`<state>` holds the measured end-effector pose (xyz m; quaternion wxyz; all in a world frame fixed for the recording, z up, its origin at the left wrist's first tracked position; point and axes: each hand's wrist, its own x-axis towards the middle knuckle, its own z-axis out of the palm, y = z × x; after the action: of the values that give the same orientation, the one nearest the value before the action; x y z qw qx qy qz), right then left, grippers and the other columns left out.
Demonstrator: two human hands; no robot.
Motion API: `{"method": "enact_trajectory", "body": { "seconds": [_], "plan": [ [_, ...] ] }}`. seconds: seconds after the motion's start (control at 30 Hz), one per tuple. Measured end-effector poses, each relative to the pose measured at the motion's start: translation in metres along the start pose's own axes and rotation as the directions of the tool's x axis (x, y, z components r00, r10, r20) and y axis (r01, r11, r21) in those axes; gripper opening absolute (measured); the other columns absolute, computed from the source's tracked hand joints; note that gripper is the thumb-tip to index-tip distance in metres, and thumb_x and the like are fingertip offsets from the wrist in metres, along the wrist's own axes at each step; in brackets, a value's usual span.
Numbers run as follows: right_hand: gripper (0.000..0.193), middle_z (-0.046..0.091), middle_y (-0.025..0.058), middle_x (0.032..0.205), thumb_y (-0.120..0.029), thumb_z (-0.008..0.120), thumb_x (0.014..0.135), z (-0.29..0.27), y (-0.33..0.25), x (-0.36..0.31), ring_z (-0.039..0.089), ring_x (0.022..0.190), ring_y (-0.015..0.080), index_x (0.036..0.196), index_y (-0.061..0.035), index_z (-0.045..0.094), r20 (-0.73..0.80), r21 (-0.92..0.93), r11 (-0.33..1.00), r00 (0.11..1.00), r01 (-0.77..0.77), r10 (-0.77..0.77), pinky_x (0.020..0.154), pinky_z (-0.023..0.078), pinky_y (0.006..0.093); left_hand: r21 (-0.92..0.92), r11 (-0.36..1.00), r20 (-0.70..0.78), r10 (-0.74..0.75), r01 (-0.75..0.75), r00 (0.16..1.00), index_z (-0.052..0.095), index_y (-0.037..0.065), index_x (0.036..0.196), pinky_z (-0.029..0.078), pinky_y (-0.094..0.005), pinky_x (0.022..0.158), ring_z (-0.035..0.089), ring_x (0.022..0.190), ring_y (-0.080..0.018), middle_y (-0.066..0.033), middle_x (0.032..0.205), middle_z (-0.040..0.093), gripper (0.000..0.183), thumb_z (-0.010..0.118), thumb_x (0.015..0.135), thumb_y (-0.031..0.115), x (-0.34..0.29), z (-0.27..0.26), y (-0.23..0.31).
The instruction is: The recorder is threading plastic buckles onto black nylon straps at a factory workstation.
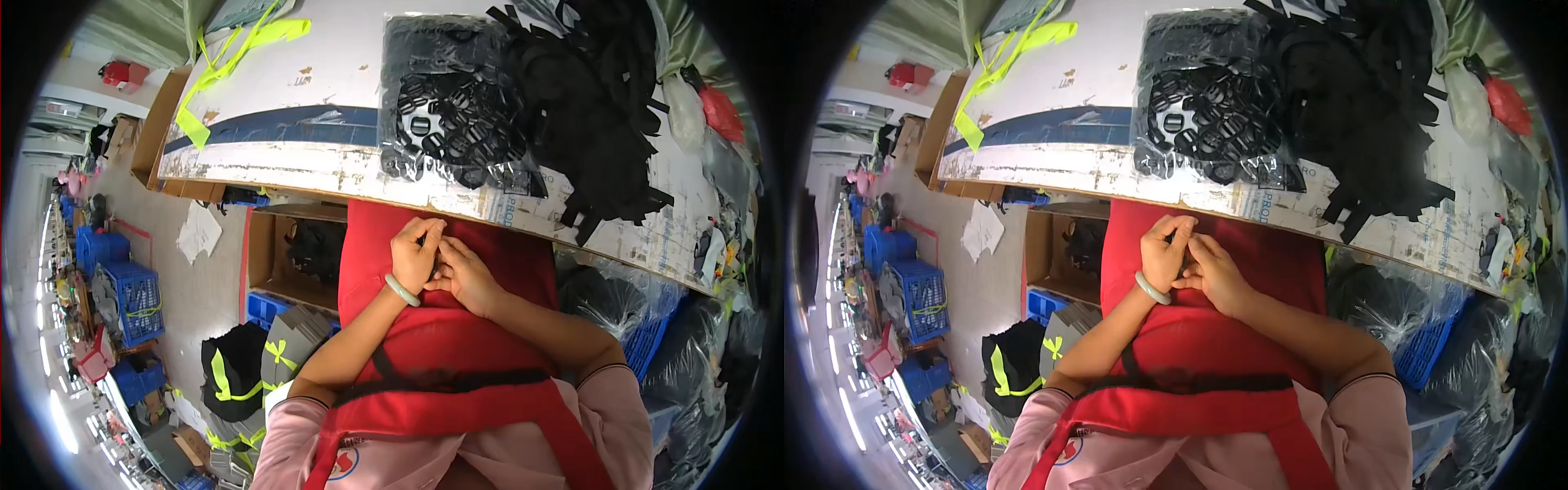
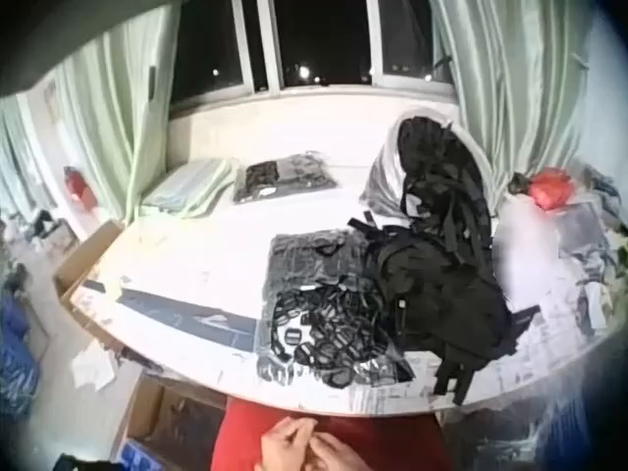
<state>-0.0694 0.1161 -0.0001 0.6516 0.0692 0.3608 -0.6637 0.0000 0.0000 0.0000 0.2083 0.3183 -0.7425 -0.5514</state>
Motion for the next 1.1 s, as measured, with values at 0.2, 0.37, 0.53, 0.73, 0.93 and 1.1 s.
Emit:
{"method": "enact_trajectory", "body": {
  "seconds": [0.2, 0.37, 0.53, 0.73, 0.93, 1.1],
  "plan": [
    [0.048, 0.054, 0.0088, 0.104, -0.013, 0.061, 0.092, 0.023, -0.011, -0.006, 0.059, 0.087, 0.0158, 0.132, -0.0068, 0.037, -0.027, -0.264, 0.964, 0.998, 0.044, -0.053, 0.082, 0.055, 0.0356, -0.442, 0.867, -0.023, -0.265, 0.228, 0.964, 0.068, -0.003, 0.092, 0.037, -0.0215, 0.047, 0.047, 0.053, -0.0056, -0.0017, 0.069, 0.059, 0.021, 0.062, 0.093, 0.018, 0.008, 0.000, -0.007],
    [0.055, 0.053, 0.0081, 0.102, 0.001, 0.062, 0.086, 0.019, -0.020, -0.011, 0.060, 0.093, 0.0163, 0.135, -0.0044, 0.037, 0.136, -0.515, 0.828, 0.975, 0.223, -0.178, 0.082, 0.055, 0.0304, -0.673, 0.612, 0.137, -0.449, 0.416, 0.883, 0.066, 0.001, 0.098, 0.030, -0.0190, 0.039, 0.043, 0.049, -0.0037, 0.0014, 0.070, 0.055, 0.022, 0.058, 0.095, 0.021, 0.012, -0.017, -0.014],
    [0.029, 0.060, 0.0090, 0.092, 0.001, 0.065, 0.084, 0.004, -0.039, -0.023, 0.064, 0.077, 0.0141, 0.111, 0.0026, 0.054, 0.022, -0.669, 0.672, 0.912, 0.318, -0.410, 0.069, 0.055, 0.0245, -0.423, 0.691, 0.476, -0.381, 0.586, 0.793, 0.065, -0.001, 0.102, 0.031, -0.0187, 0.041, 0.046, 0.053, -0.0044, -0.0016, 0.078, 0.060, 0.022, 0.060, 0.093, 0.018, 0.002, -0.048, 0.007],
    [0.006, 0.064, 0.0078, 0.082, -0.006, 0.058, 0.090, 0.000, -0.021, -0.017, 0.065, 0.073, 0.0125, 0.089, 0.0007, 0.059, 0.027, -0.634, 0.715, 0.933, 0.294, -0.360, 0.060, 0.055, 0.0259, -0.115, 0.933, 0.576, -0.218, 0.342, 0.788, 0.066, 0.003, 0.094, 0.034, -0.0183, 0.046, 0.047, 0.054, -0.0031, 0.0023, 0.066, 0.057, 0.009, 0.065, 0.089, 0.010, -0.013, -0.037, 0.013],
    [0.013, 0.063, 0.0131, 0.093, -0.014, 0.058, 0.089, -0.018, -0.074, -0.059, 0.063, 0.086, 0.0289, 0.093, -0.0021, 0.061, 0.319, -0.935, -0.080, 0.720, 0.346, -0.616, 0.075, 0.052, 0.0360, -0.227, 0.748, 0.666, -0.348, 0.624, 0.659, 0.065, 0.003, 0.089, 0.032, -0.0197, 0.042, 0.046, 0.051, -0.0047, 0.0001, 0.066, 0.056, 0.012, 0.063, 0.092, 0.015, -0.013, -0.035, 0.012],
    [0.027, 0.060, 0.0101, 0.101, 0.000, 0.064, 0.082, -0.090, -0.150, -0.126, 0.061, 0.083, 0.0236, 0.108, -0.0061, 0.061, 0.060, -0.987, -0.109, 0.355, -0.120, -0.933, 0.072, 0.051, 0.0329, -0.408, 0.556, 0.588, -0.447, 0.724, 0.674, 0.062, 0.004, 0.089, 0.032, -0.0196, 0.040, 0.047, 0.049, -0.0076, -0.0026, 0.067, 0.056, 0.017, 0.062, 0.093, 0.020, -0.014, -0.041, -0.004]
  ]
}}
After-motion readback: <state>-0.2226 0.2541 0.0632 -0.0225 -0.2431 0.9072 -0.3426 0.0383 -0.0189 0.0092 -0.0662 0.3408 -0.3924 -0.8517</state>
